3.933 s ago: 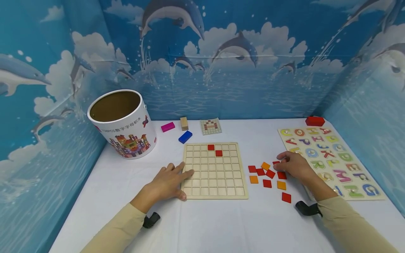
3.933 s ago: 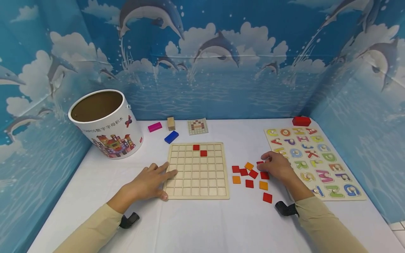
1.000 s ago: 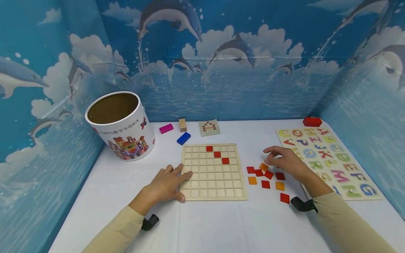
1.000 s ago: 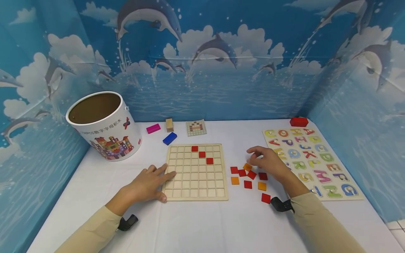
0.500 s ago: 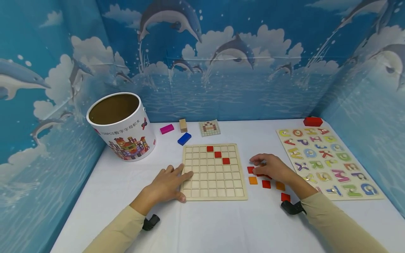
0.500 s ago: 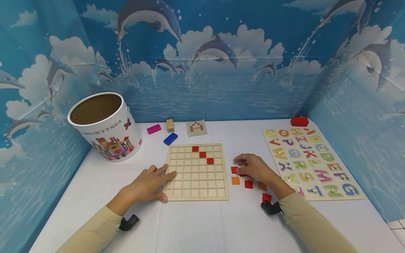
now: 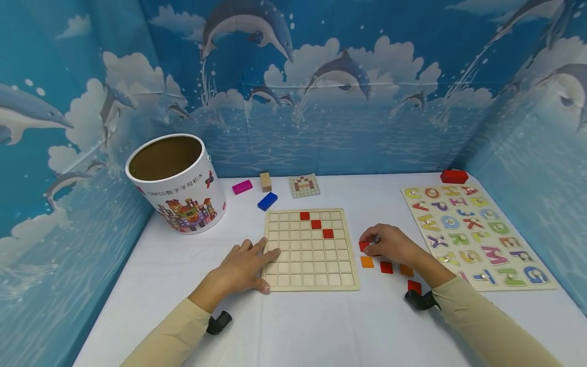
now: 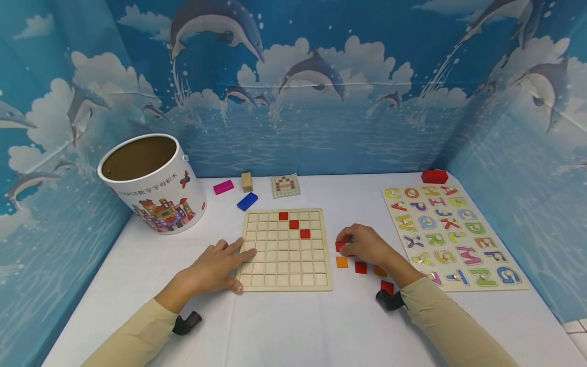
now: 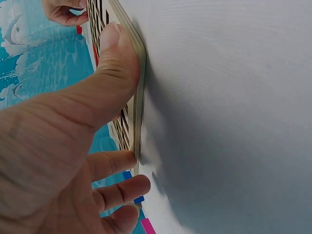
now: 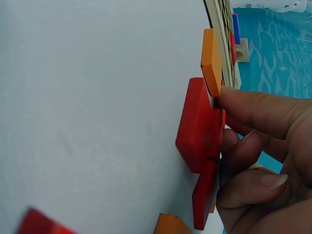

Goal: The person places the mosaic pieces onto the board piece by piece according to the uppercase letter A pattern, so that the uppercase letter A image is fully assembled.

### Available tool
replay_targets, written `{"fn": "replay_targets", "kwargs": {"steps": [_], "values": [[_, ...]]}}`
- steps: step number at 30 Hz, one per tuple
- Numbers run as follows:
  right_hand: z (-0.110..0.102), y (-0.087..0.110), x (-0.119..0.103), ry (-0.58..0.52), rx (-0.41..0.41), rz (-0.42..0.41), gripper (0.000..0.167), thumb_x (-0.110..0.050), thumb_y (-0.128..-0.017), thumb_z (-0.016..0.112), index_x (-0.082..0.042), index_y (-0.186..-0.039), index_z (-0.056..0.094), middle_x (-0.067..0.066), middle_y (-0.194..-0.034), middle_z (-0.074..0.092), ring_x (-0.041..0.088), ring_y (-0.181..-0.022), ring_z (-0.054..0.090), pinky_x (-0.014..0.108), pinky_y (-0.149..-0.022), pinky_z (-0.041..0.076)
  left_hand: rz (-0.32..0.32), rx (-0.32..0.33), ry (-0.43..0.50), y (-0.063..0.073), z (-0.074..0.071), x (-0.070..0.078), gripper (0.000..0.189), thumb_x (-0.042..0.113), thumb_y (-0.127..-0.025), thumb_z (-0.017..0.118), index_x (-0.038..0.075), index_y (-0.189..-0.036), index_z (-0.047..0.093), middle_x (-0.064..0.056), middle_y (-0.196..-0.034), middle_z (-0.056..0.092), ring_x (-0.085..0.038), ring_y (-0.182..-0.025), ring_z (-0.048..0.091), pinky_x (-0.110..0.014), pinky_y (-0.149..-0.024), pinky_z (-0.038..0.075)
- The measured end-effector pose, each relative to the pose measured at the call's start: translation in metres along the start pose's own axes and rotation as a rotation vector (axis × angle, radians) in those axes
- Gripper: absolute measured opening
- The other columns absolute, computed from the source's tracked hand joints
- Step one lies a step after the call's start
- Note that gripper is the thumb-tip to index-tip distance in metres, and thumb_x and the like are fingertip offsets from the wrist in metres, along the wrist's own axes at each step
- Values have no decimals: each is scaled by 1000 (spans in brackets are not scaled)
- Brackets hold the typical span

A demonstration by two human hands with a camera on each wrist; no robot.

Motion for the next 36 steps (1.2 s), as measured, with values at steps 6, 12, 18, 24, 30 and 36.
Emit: {"fn": "replay_targets", "kwargs": {"steps": [6, 12, 18, 24, 30, 36], "values": [[1, -2, -1, -19, -5, -12, 20, -14, -90, 76, -12, -107, 66, 6, -95, 58, 23, -89, 54, 34, -72, 49, -4, -7, -2, -1, 2, -1, 92, 49, -75, 82, 28, -156, 45, -16, -164, 32, -33, -127, 42, -49, -100, 38], [-4, -3, 2, -93, -2, -12, 24, -18, -98, 68, -14, -121, 61, 10, -95, 57, 24, -79, 56, 34, -62, 47, 4, -4, -5, -1, 3, -1, 92, 50, -74, 82, 28, -156, 45, -17, -164, 32, -32, -125, 43, -49, -98, 39], [-9, -7, 6, -203, 16, 31, 33, -28, -100, 67, -15, -129, 59, 14, -95, 55, 26, -67, 54, 32, -57, 44, 4, -1, -14, -2, 4, -2, 92, 51, -74, 82, 29, -155, 45, -16, -164, 33, -32, -125, 43, -48, -98, 39], [-3, -13, 1, -327, 12, 72, 44, -30, -96, 71, -14, -135, 58, 15, -94, 56, 25, -65, 52, 30, -55, 43, 2, 0, -20, -1, 4, -2, 92, 51, -74, 82, 29, -155, 45, -16, -164, 33, -32, -124, 43, -47, -97, 39], [14, -16, -19, -455, -51, 44, 42, -20, -96, 71, -11, -134, 56, 13, -96, 58, 23, -59, 46, 29, -50, 37, 3, 2, -13, -1, 3, -3, 92, 51, -74, 82, 29, -155, 45, -16, -164, 33, -32, -126, 43, -48, -98, 39], [33, -19, -39, -484, -93, -9, 37, -14, -95, 71, -3, -126, 53, 11, -92, 59, 20, -63, 53, 26, -53, 40, 8, 10, -9, -1, 2, -2, 92, 50, -74, 83, 28, -155, 45, -17, -164, 33, -33, -125, 43, -49, -97, 39]]}}
Point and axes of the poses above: each hand's wrist, its own y-axis away from the middle knuckle, its own z-axis out of the palm, x = y × z, the point moved 7 cm from there along -y, towards the middle knuckle
